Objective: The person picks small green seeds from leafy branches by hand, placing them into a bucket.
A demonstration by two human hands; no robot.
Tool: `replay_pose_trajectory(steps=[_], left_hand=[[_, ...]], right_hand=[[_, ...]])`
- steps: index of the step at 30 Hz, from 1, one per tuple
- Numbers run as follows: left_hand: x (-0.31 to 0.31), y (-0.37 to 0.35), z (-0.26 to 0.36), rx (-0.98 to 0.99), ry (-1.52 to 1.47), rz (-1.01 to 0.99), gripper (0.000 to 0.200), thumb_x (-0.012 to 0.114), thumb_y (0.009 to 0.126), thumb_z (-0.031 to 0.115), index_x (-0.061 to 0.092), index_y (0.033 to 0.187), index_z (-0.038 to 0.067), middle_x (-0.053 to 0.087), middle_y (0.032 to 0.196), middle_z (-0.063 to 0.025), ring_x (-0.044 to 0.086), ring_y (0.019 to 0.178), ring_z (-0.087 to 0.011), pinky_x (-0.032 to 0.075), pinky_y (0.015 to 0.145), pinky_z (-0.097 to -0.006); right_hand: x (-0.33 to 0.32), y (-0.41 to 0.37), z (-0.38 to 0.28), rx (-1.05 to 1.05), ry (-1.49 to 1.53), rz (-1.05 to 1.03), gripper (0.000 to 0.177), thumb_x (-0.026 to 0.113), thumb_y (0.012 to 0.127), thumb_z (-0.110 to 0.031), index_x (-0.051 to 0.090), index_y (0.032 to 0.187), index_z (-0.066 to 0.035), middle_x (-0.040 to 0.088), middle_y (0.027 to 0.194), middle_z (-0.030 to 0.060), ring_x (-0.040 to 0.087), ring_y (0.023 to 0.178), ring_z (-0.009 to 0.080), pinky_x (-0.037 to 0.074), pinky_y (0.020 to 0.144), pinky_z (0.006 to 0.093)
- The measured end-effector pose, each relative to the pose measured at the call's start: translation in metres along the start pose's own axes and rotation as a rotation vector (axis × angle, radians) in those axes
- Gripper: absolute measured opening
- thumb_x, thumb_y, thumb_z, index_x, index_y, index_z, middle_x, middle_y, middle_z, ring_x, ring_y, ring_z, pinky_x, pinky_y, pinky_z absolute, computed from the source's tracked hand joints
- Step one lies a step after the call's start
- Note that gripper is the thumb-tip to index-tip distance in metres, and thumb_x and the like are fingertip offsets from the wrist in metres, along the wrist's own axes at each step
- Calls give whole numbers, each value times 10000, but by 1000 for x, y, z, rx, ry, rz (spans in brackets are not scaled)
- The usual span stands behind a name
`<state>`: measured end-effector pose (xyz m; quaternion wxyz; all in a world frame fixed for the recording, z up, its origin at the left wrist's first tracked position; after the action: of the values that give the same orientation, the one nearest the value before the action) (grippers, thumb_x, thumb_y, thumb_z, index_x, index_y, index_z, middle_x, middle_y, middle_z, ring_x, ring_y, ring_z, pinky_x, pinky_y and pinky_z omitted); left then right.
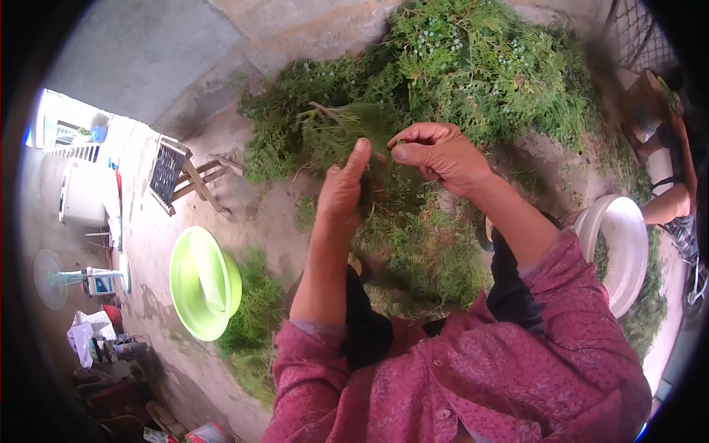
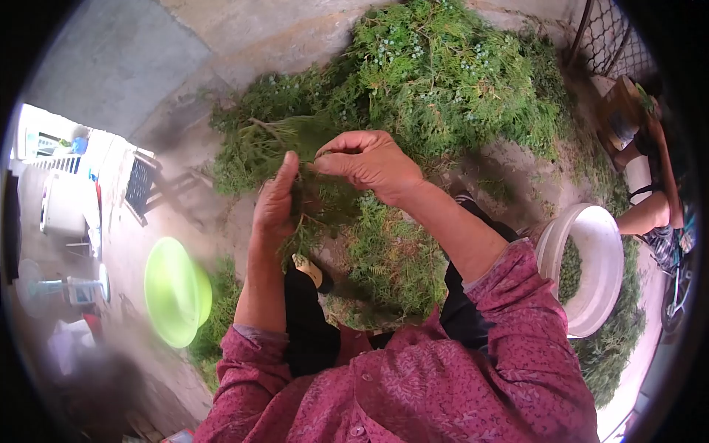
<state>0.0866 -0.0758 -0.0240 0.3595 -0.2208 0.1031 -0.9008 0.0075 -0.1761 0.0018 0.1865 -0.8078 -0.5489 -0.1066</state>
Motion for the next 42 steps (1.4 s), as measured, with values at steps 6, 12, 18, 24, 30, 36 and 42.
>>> replay_pose_trajectory(steps=[6,12,18,24,30,36,42], left_hand=[[20,-3,-24,-108,-58,-307,337,553,828,370,569,903,41,587,666,-40,559,556,-129,455,491,-247],[13,-5,-13,-111,34,-148,163,634,781,184,614,797,23,574,618,-31,521,483,-108,431,440,-250],[9,-12,7,11,-21,-61,137,618,782,158,596,798,23,563,592,-17,528,481,-111,414,409,-244],[-27,4,22,84,-261,-130,152,579,812,171,549,726,48,510,571,-10,507,474,-126,389,409,-247],[-16,-1,51,250,-323,-227,264,461,880,217,421,648,98,366,529,15,305,474,-96,255,466,-249],[-7,-5,46,189,-362,-233,265,459,884,213,422,651,93,366,535,13,296,474,-96,248,459,-246],[-2,-4,39,180,-372,-254,223,463,877,212,470,705,71,336,514,22,276,440,-84,235,429,-240]], right_hand=[[11,-1,-8,-165,-197,-27,176,704,707,-112,645,857,-41,595,725,-16,499,639,33,397,542,191],[14,-7,-21,-315,-349,-50,135,700,690,-73,651,809,-31,597,739,-19,512,650,52,412,569,201],[5,-12,-29,-196,-480,-29,72,651,714,-85,642,759,-29,574,706,-5,490,585,53,394,507,198],[-14,-12,-32,-31,215,-92,228,565,769,-78,538,975,15,572,764,72,494,528,57,297,367,143],[-1,-10,4,124,40,-113,196,630,761,-106,564,926,-25,565,730,29,517,540,51,323,381,160],[-1,1,5,-57,-274,-6,220,681,732,-177,594,866,-25,579,726,15,511,576,66,419,497,218],[12,7,3,-257,-504,4,281,691,721,-232,599,844,3,597,722,26,506,583,103,437,554,257]])
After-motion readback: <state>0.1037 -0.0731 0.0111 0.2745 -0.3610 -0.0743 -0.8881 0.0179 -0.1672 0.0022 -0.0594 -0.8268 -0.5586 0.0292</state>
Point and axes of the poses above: each hand's wrist, its own y-axis towards the middle knuckle, its own x-axis out of the palm, z = x × y, the point moved 10 cm from there along y, towards the middle knuckle
